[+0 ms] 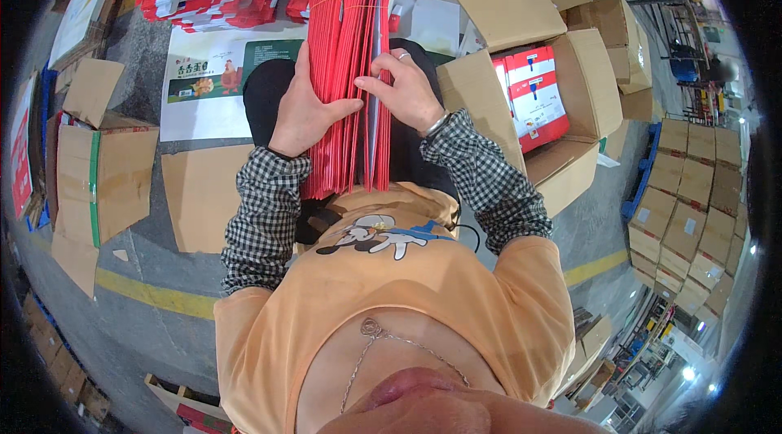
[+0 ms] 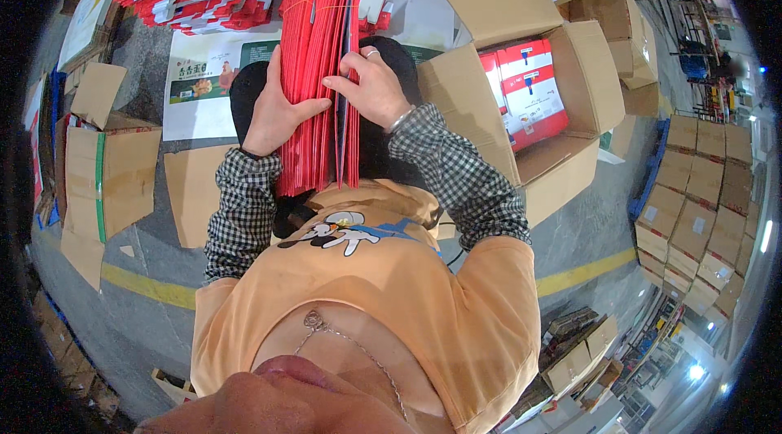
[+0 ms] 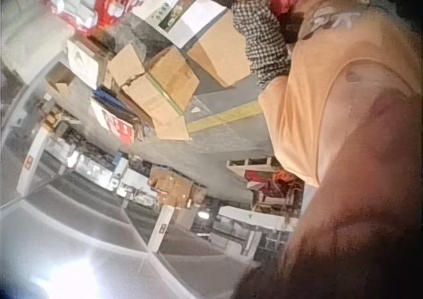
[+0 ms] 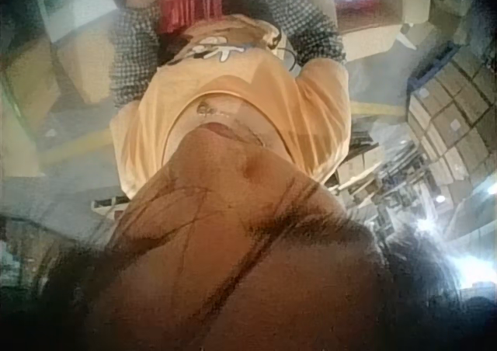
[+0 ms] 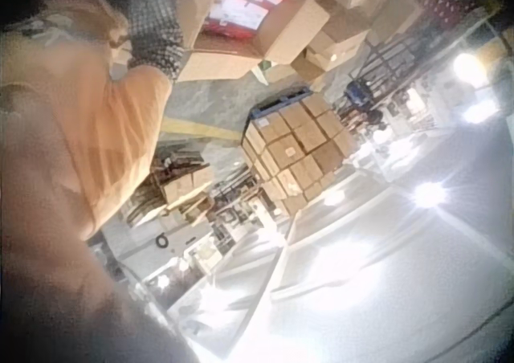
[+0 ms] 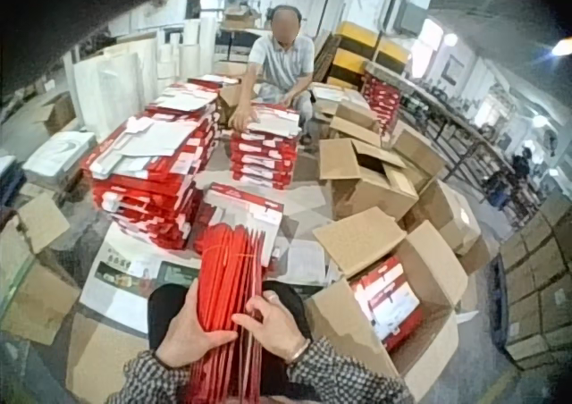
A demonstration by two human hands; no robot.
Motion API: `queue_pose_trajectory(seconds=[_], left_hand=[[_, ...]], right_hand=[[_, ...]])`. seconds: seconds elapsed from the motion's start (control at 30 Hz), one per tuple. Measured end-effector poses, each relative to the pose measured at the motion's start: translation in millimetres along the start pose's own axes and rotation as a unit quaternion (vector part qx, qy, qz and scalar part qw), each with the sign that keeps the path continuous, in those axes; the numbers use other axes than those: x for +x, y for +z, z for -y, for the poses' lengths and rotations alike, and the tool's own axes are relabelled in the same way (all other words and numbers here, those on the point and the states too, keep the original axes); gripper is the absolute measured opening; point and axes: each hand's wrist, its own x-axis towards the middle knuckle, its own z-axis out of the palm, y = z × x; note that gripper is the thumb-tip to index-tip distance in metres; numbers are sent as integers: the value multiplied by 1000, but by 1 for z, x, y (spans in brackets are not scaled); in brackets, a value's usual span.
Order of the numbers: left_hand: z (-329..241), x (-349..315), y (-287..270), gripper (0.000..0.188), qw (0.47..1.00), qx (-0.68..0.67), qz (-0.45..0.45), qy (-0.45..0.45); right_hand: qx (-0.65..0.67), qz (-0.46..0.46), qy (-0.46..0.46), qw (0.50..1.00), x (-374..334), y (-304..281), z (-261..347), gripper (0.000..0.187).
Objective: The person packs cardboard packaging boxes into a larger carton by hand.
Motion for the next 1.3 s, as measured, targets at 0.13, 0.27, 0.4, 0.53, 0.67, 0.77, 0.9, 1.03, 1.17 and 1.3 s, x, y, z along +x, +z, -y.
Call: queue_pose_trajectory(seconds=[0.13,0.27,0.4,0.53,0.67,0.77,0.9,1.03,1.17,1.3], left_hand=[[-2,1,0,109,1000,-6,8,-5],[2,1,1,109,1000,-12,8,1],[6,1,-1,109,1000,-13,5,2],[4,1,2,109,1000,-18,1,17],[1,-1,0,109,1000,-10,-2,-2],[-2,0,0,110,1000,1,0,2],[0,0,2,109,1000,1,-1,12],[3,0,-1,107,1000,9,-4,-23],[11,-1,-1,107,1000,7,-17,-23],[12,0,2,107,1000,-2,-19,-14]], right_hand=[[9,3,-6,1000,0,-1,-2,31],[10,7,-25,1000,0,0,-5,29],[15,17,-27,999,-1,-3,-11,28],[15,2,-16,1000,-1,0,-5,27],[38,10,-18,999,1,0,-6,26],[45,0,-11,999,5,3,-9,23],[30,-1,10,999,6,4,-8,21],[14,14,33,999,8,-3,-7,22],[12,25,66,997,5,-9,2,23],[-25,-108,27,993,-1,-4,22,26]])
